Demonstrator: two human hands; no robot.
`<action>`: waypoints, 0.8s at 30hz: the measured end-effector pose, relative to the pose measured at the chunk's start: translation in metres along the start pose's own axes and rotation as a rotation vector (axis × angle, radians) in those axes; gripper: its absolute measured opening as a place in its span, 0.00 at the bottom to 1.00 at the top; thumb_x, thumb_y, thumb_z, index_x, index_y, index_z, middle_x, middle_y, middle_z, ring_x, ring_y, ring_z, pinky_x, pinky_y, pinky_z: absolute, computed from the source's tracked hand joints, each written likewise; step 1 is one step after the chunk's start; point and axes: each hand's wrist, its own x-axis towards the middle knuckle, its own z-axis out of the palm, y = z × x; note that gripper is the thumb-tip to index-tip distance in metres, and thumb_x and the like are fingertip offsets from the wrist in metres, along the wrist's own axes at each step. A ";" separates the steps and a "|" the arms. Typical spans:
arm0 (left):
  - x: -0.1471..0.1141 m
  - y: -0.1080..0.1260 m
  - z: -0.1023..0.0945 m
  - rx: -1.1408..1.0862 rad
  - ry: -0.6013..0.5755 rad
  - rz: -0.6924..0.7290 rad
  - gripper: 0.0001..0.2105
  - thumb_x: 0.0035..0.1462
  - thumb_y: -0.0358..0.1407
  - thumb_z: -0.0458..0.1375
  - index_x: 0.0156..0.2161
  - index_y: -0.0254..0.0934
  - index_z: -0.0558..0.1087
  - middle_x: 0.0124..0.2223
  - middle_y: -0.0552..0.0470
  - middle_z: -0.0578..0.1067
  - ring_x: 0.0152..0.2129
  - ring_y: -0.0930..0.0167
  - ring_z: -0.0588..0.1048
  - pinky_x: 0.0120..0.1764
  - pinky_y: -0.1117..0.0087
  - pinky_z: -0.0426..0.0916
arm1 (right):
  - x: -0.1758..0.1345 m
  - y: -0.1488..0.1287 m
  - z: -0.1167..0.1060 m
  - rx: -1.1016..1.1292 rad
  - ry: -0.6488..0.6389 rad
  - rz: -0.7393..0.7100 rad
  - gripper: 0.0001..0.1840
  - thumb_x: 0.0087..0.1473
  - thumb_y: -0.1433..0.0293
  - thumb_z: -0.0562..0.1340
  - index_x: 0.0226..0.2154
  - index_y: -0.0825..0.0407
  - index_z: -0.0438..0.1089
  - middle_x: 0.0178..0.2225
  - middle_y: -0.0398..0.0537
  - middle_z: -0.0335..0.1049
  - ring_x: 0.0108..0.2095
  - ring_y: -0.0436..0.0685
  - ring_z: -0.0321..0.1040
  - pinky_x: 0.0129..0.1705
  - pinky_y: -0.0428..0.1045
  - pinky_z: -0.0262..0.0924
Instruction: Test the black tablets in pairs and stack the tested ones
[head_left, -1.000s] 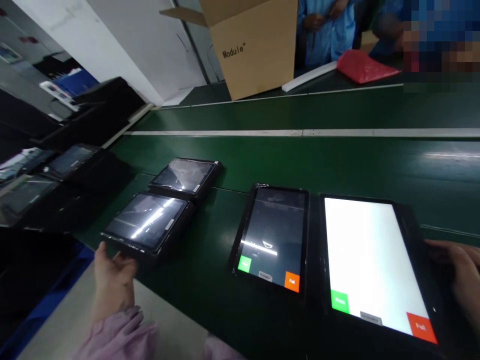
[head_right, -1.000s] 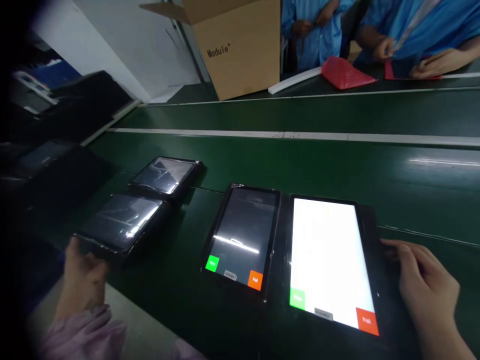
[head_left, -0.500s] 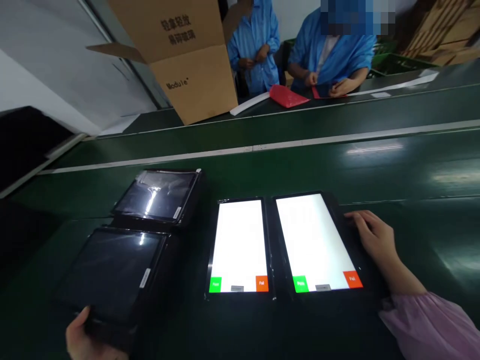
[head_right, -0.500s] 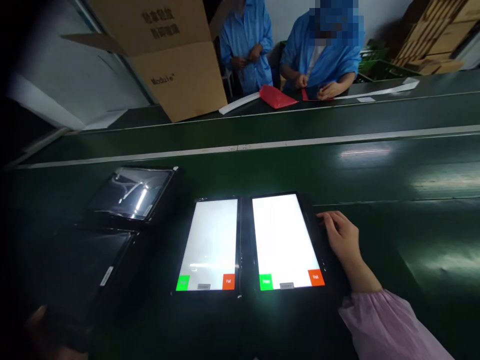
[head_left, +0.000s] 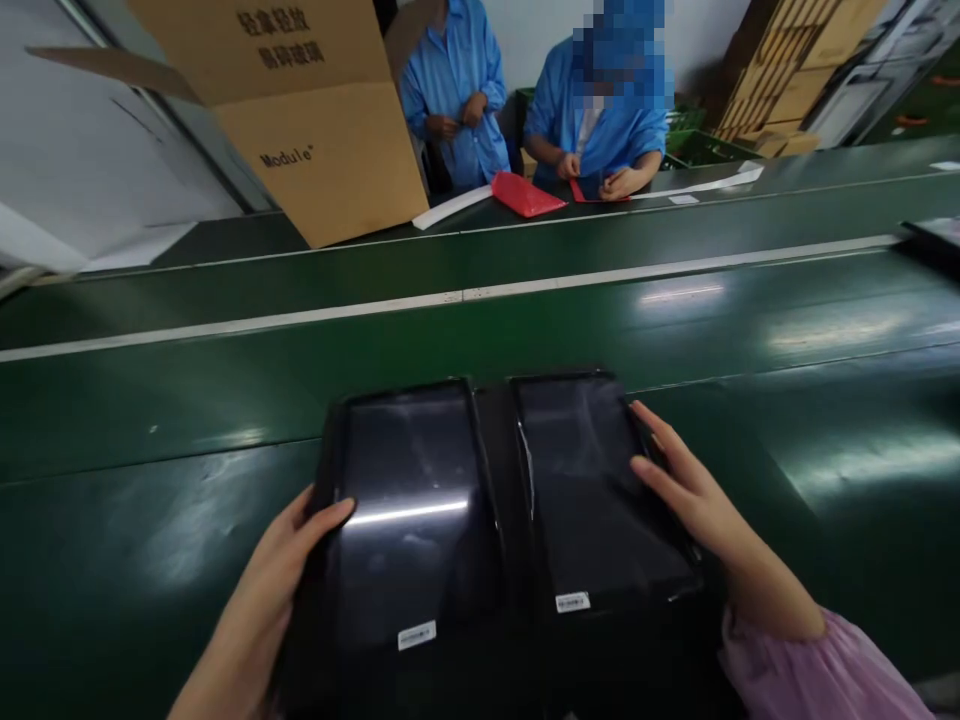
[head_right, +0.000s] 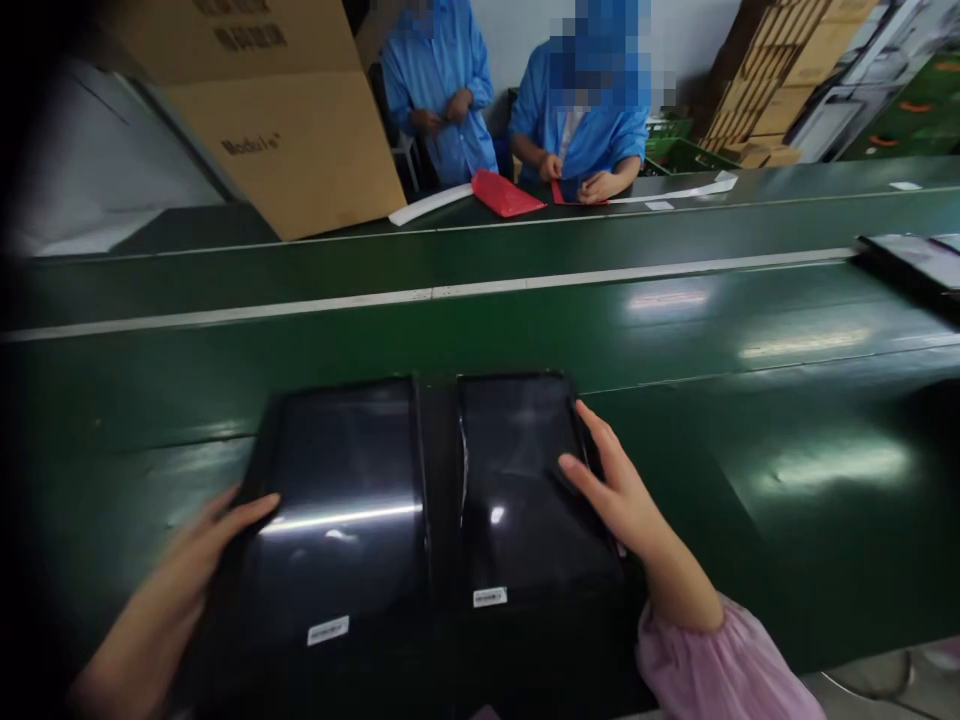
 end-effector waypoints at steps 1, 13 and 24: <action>0.001 0.004 0.002 0.070 0.027 0.092 0.28 0.41 0.53 0.74 0.47 0.42 0.81 0.53 0.42 0.84 0.59 0.44 0.78 0.60 0.46 0.75 | -0.004 0.000 0.000 -0.077 -0.017 -0.005 0.43 0.61 0.42 0.66 0.72 0.39 0.62 0.74 0.52 0.60 0.75 0.71 0.54 0.73 0.70 0.57; 0.027 0.077 0.132 0.882 -0.274 0.805 0.32 0.66 0.43 0.50 0.68 0.20 0.68 0.73 0.29 0.66 0.72 0.53 0.64 0.72 0.49 0.57 | 0.030 0.018 0.004 -0.207 0.227 -0.037 0.36 0.61 0.39 0.63 0.58 0.46 0.75 0.61 0.60 0.74 0.62 0.72 0.73 0.61 0.70 0.73; 0.031 0.089 0.171 0.995 -0.219 0.855 0.27 0.65 0.38 0.53 0.64 0.26 0.75 0.61 0.35 0.80 0.61 0.52 0.77 0.62 0.51 0.73 | 0.040 0.007 0.004 -0.310 0.196 -0.146 0.29 0.67 0.47 0.61 0.59 0.48 0.76 0.69 0.61 0.65 0.67 0.74 0.67 0.64 0.72 0.70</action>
